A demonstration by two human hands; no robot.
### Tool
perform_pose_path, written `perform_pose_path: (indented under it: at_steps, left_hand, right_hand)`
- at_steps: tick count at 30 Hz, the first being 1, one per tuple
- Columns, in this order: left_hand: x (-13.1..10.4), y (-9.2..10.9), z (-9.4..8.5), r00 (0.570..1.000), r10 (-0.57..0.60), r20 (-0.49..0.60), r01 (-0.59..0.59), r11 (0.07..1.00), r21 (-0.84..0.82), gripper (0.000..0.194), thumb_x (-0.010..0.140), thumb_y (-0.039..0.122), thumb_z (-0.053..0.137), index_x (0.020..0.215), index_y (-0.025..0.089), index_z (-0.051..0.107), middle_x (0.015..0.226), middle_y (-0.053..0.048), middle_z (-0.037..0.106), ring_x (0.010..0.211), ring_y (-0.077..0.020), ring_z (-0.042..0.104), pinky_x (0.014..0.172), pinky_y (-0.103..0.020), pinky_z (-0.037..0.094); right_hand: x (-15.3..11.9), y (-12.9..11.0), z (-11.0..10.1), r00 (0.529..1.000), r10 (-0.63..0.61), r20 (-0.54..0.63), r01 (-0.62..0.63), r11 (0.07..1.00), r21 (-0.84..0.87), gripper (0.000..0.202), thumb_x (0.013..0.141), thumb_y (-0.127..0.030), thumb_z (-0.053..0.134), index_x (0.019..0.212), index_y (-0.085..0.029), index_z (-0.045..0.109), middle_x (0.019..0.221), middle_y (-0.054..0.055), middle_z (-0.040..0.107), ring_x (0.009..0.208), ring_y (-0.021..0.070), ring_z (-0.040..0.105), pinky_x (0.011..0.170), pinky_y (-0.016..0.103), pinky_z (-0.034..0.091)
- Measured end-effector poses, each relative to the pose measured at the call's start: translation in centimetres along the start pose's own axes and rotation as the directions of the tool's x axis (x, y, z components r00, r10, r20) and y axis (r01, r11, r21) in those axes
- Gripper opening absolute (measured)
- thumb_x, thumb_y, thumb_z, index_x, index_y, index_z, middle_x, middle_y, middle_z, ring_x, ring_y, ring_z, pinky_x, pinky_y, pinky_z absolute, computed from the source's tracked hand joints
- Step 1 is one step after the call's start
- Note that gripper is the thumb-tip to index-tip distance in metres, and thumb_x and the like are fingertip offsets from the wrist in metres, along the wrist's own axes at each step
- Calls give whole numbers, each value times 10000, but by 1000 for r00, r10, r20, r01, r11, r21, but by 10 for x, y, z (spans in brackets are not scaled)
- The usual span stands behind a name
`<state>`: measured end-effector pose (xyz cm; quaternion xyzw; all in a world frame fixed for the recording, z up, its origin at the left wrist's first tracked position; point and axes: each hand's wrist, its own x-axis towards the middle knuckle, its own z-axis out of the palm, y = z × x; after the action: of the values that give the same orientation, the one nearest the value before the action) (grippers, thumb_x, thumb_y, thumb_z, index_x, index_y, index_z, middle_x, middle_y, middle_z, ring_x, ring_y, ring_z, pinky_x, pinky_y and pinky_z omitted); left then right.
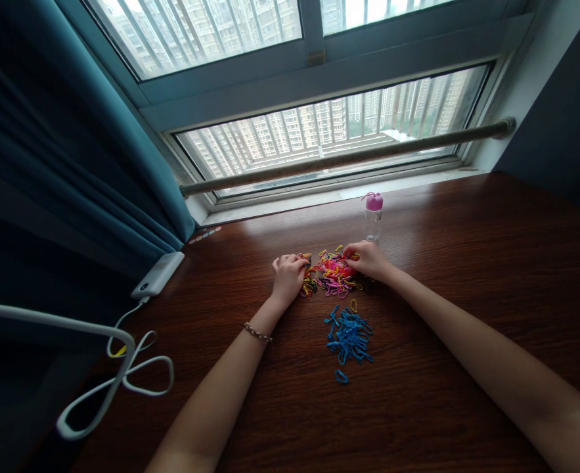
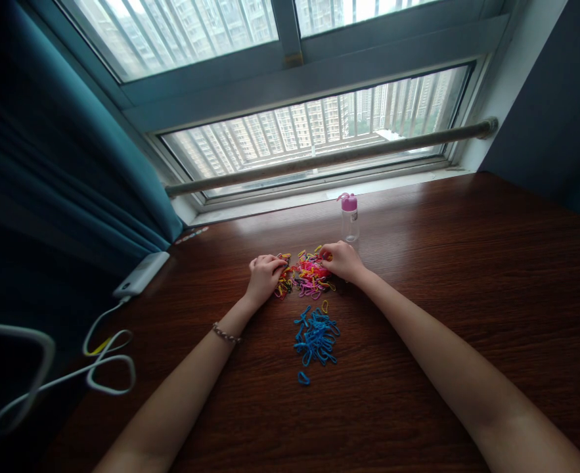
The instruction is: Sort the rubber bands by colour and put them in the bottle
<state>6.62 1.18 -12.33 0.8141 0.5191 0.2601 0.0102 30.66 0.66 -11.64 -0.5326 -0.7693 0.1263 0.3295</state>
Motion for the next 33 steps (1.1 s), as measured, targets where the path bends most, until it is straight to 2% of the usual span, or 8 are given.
perform_pose_path:
  at_steps: [6, 11, 15, 19, 24, 29, 33]
  left_hand:
    - [2, -1, 0, 997, -51, -50, 48, 998, -48, 66, 766, 216, 560, 780, 217, 624, 846, -45, 629, 895, -227, 517, 847, -406, 335]
    - [5, -9, 1, 986, -146, -76, 125, 966, -227, 76, 766, 242, 560, 795, 190, 607, 853, -48, 643, 842, -201, 564, 772, -335, 409]
    - [7, -13, 4, 975, -209, -77, 165, 911, -378, 121, 766, 274, 556, 822, 178, 602, 833, -40, 648, 809, -176, 593, 751, -292, 438]
    - [7, -14, 5, 971, -222, -90, 151, 859, -489, 152, 756, 269, 565, 867, 170, 598, 849, -39, 651, 810, -161, 603, 762, -277, 453]
    - [7, -15, 6, 973, -216, -86, 140, 838, -527, 183, 756, 239, 562, 921, 181, 619, 884, -42, 652, 853, -166, 605, 804, -295, 456]
    - [7, -14, 5, 968, -233, -97, 142, 821, -553, 329, 744, 222, 573, 1073, 231, 594, 857, -21, 650, 840, -165, 616, 787, -292, 470]
    - [7, -10, 3, 959, -268, -88, 159, 772, -615, 199, 739, 259, 582, 909, 193, 661, 876, -44, 667, 842, -178, 620, 775, -295, 482]
  right_hand:
    - [3, 0, -1, 974, 151, -167, -100, 955, 281, 90, 687, -225, 585, 739, -171, 635, 721, 22, 670, 680, 148, 617, 678, 268, 468]
    - [4, -1, -5, 955, 268, -131, -164, 839, 519, 176, 682, -256, 604, 828, -159, 613, 740, 38, 677, 692, 161, 637, 657, 283, 496]
    - [3, -1, -6, 964, 257, -67, -154, 747, 646, 273, 667, -256, 629, 920, -156, 606, 788, 50, 686, 743, 171, 647, 683, 295, 506]
    - [3, -6, -8, 972, 233, -21, -148, 682, 717, 318, 645, -228, 649, 949, -143, 612, 810, 59, 687, 762, 171, 649, 708, 300, 513]
    - [3, -10, -10, 978, 208, 18, -146, 620, 771, 343, 628, -204, 663, 962, -143, 615, 803, 56, 691, 766, 169, 650, 729, 309, 519]
    - [4, -7, -7, 984, 175, 15, -115, 576, 809, 367, 614, -203, 677, 972, -154, 612, 847, 59, 686, 790, 168, 646, 765, 326, 515]
    - [4, -7, -7, 985, 174, 11, -112, 586, 802, 356, 620, -222, 671, 965, -153, 620, 826, 53, 681, 777, 165, 643, 748, 320, 516]
